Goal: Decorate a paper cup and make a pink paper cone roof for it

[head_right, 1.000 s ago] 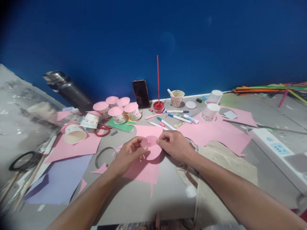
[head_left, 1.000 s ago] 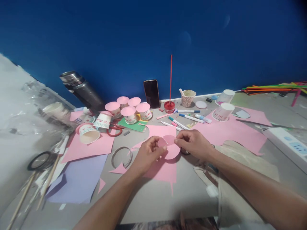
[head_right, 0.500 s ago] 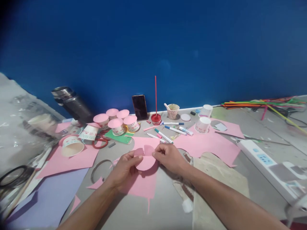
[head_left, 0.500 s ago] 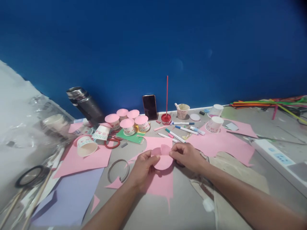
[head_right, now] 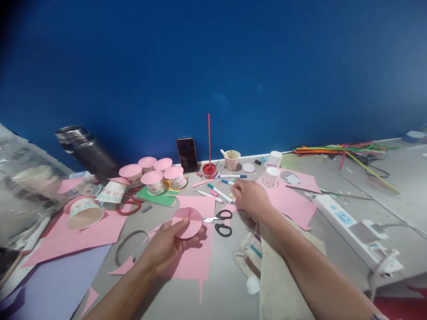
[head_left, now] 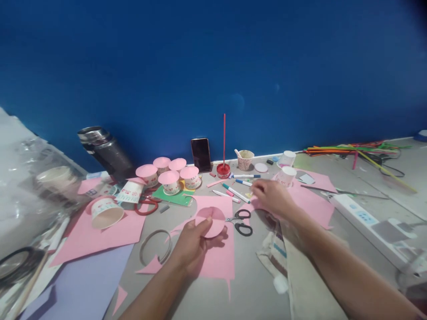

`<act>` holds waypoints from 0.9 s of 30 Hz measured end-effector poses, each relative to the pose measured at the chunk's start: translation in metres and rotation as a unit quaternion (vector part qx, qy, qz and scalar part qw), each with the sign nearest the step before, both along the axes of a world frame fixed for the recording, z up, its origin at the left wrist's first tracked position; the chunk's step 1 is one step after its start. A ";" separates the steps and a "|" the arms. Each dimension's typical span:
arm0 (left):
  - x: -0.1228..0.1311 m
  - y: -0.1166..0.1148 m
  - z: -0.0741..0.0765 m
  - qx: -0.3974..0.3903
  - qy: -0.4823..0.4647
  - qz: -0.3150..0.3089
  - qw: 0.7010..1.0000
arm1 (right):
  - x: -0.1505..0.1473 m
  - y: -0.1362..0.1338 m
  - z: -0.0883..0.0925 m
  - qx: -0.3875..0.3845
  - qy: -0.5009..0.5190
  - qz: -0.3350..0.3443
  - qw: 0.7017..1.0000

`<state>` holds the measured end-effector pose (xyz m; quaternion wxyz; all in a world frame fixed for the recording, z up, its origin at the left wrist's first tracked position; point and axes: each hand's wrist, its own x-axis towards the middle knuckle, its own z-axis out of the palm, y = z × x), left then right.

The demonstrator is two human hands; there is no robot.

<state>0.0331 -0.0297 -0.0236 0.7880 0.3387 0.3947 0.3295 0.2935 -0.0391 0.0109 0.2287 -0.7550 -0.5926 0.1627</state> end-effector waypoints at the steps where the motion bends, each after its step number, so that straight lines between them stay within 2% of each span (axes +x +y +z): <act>1: -0.001 0.001 0.000 -0.006 0.001 -0.002 1.000 | 0.014 0.004 0.002 -0.004 -0.039 -0.034 0.999; 4: -0.004 0.004 0.002 -0.035 0.003 0.006 0.999 | 0.045 0.014 -0.004 -0.038 -0.128 -0.093 0.987; 10: -0.004 0.007 0.003 -0.064 -0.008 0.000 0.998 | 0.052 0.019 -0.031 -0.102 -0.205 -0.074 0.971; 14: -0.005 0.008 0.003 -0.082 -0.025 0.009 0.996 | 0.048 0.019 -0.023 -0.089 -0.227 -0.088 0.966; 17: -0.003 0.008 0.004 -0.100 -0.037 0.048 0.993 | 0.034 0.011 -0.009 -0.027 -0.219 -0.112 0.969; 19: -0.001 0.008 0.005 -0.102 -0.043 0.085 0.990 | 0.015 0.001 -0.005 0.053 -0.107 -0.071 0.990; 21: 0.001 0.008 0.006 -0.092 -0.043 0.116 0.988 | -0.009 -0.011 -0.006 0.077 0.037 0.019 0.996; 22: 0.002 0.007 0.006 -0.085 -0.043 0.126 0.987 | -0.022 -0.018 -0.007 0.077 0.076 0.055 0.993; 24: 0.003 0.006 0.006 -0.070 -0.046 0.140 0.987 | -0.044 -0.030 -0.012 0.085 0.083 0.114 0.986; 27: 0.004 0.004 0.005 -0.055 -0.065 0.144 0.986 | -0.065 -0.039 -0.018 0.104 0.028 0.161 0.981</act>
